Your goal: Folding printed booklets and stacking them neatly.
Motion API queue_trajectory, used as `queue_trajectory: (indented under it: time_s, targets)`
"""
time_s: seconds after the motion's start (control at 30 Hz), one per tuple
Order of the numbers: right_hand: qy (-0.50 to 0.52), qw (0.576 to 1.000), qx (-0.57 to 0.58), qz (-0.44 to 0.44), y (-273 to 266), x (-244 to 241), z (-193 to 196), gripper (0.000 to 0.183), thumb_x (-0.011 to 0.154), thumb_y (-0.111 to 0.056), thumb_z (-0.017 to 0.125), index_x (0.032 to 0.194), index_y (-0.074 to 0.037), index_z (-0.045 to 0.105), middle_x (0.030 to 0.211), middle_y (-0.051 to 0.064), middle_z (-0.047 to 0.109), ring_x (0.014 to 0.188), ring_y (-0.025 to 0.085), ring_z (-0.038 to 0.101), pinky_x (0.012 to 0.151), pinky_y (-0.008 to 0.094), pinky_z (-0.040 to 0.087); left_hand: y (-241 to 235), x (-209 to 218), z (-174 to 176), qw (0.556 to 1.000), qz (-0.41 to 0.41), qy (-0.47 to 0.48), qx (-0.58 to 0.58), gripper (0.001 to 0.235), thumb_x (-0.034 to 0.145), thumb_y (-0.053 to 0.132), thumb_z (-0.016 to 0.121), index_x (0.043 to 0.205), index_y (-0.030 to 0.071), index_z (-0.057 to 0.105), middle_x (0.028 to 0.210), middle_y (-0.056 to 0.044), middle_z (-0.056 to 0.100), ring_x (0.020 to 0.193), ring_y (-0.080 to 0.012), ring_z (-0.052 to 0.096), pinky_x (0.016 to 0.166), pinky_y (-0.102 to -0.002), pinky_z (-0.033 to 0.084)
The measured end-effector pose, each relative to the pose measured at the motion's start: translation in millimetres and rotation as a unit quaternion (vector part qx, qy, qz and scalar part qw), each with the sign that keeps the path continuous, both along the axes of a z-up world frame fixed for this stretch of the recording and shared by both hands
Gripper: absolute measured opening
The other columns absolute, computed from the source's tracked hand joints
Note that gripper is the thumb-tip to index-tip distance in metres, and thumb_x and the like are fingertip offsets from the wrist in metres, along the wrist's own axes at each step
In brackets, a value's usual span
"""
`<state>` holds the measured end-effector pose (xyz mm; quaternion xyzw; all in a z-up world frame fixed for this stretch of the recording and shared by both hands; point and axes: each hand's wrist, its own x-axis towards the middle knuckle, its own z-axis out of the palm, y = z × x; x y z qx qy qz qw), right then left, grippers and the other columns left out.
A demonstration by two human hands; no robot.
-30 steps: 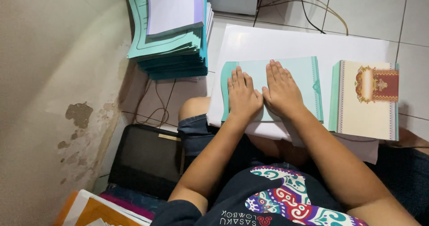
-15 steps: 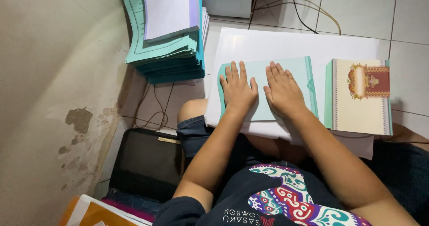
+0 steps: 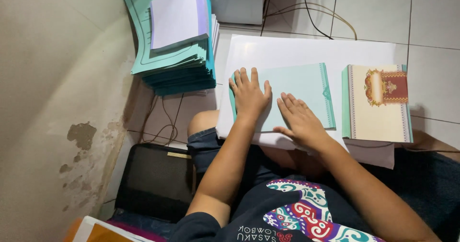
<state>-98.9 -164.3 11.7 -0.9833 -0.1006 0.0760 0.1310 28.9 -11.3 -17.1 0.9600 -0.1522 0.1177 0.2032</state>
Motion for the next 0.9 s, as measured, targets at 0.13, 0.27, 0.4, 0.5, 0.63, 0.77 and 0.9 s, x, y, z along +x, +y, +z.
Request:
queue_trajectory:
  time_s: [0.13, 0.27, 0.4, 0.5, 0.63, 0.77, 0.9]
  targets:
    - [0.007, 0.981, 0.065, -0.184, -20.2, 3.4, -4.8, 0.088, 0.102, -0.071, 0.031, 0.160, -0.005, 0.032, 0.167, 0.027, 0.019, 0.156, 0.041, 0.014, 0.126, 0.054, 0.011, 4.5, -3.8, 1.4, 1.000, 0.010, 0.001, -0.005, 0.055, 0.096, 0.040, 0.053, 0.139, 0.005, 0.055, 0.138, -0.026, 0.049, 0.142, -0.0453, 0.040, 0.116, -0.068, 0.025]
    - [-0.008, 0.961, 0.052, -0.272, -30.8, -3.5, -10.8, 0.104, 0.090, -0.074, 0.050, 0.161, -0.001, 0.027, 0.163, 0.035, 0.017, 0.154, 0.046, 0.014, 0.125, 0.056, 0.013, 22.2, -13.0, 20.2, 0.997, 0.049, 0.059, -0.025, 0.066, 0.096, 0.049, 0.059, 0.145, 0.006, 0.052, 0.151, -0.030, 0.038, 0.148, -0.0445, 0.033, 0.118, -0.068, 0.021]
    - [-0.012, 0.965, 0.050, -0.256, -17.5, 0.3, 2.0, 0.108, 0.083, -0.061, 0.070, 0.157, 0.006, 0.029, 0.153, 0.034, 0.031, 0.147, 0.047, 0.026, 0.118, 0.058, 0.028, 43.2, -14.3, 39.2, 0.966, 0.139, 0.191, -0.105, 0.092, 0.093, 0.052, 0.067, 0.154, -0.006, 0.029, 0.152, -0.034, 0.036, 0.144, -0.0457, 0.036, 0.118, -0.062, 0.026]
    - [0.008, 0.965, 0.087, -0.249, -12.6, 2.5, 4.6, 0.105, 0.084, -0.054, 0.073, 0.157, 0.006, 0.027, 0.151, 0.028, 0.034, 0.144, 0.044, 0.030, 0.116, 0.056, 0.033, 69.9, 22.1, -32.4, 0.939, 0.168, 0.247, -0.169, 0.083, 0.091, 0.058, 0.067, 0.144, 0.001, 0.037, 0.134, -0.024, 0.054, 0.127, -0.0405, 0.058, 0.097, -0.061, 0.051]
    - [0.041, 0.948, 0.172, -0.264, -11.6, 4.7, 7.0, 0.097, 0.089, -0.046, 0.070, 0.160, 0.000, 0.023, 0.152, 0.019, 0.036, 0.144, 0.040, 0.030, 0.114, 0.056, 0.035, 86.7, 16.4, -19.2, 0.944, 0.186, 0.172, -0.213, 0.039, 0.100, 0.028, 0.056, 0.129, 0.005, 0.044, 0.120, -0.019, 0.059, 0.112, -0.0404, 0.065, 0.091, -0.057, 0.054]
    - [0.021, 0.875, 0.339, -0.345, -27.5, 12.1, 3.5, 0.091, 0.094, -0.031, 0.068, 0.158, 0.004, 0.014, 0.152, 0.026, 0.040, 0.143, 0.045, 0.034, 0.114, 0.060, 0.034, 88.4, -22.1, 39.7, 0.909, 0.043, 0.028, -0.415, 0.014, 0.103, 0.014, 0.050, 0.115, 0.008, 0.051, 0.093, -0.013, 0.061, 0.091, -0.0289, 0.063, 0.079, -0.043, 0.054]
    - [-0.028, 0.805, 0.513, -0.295, -40.3, 3.9, 37.2, 0.046, 0.094, -0.005, 0.058, 0.137, 0.011, 0.054, 0.111, 0.020, 0.060, 0.107, 0.030, 0.054, 0.092, 0.049, 0.047, 92.2, -46.4, 89.1, 0.835, -0.051, 0.002, -0.548, 0.006, 0.107, 0.010, 0.043, 0.112, 0.011, 0.047, 0.087, 0.002, 0.047, 0.081, -0.0089, 0.048, 0.073, -0.025, 0.046]
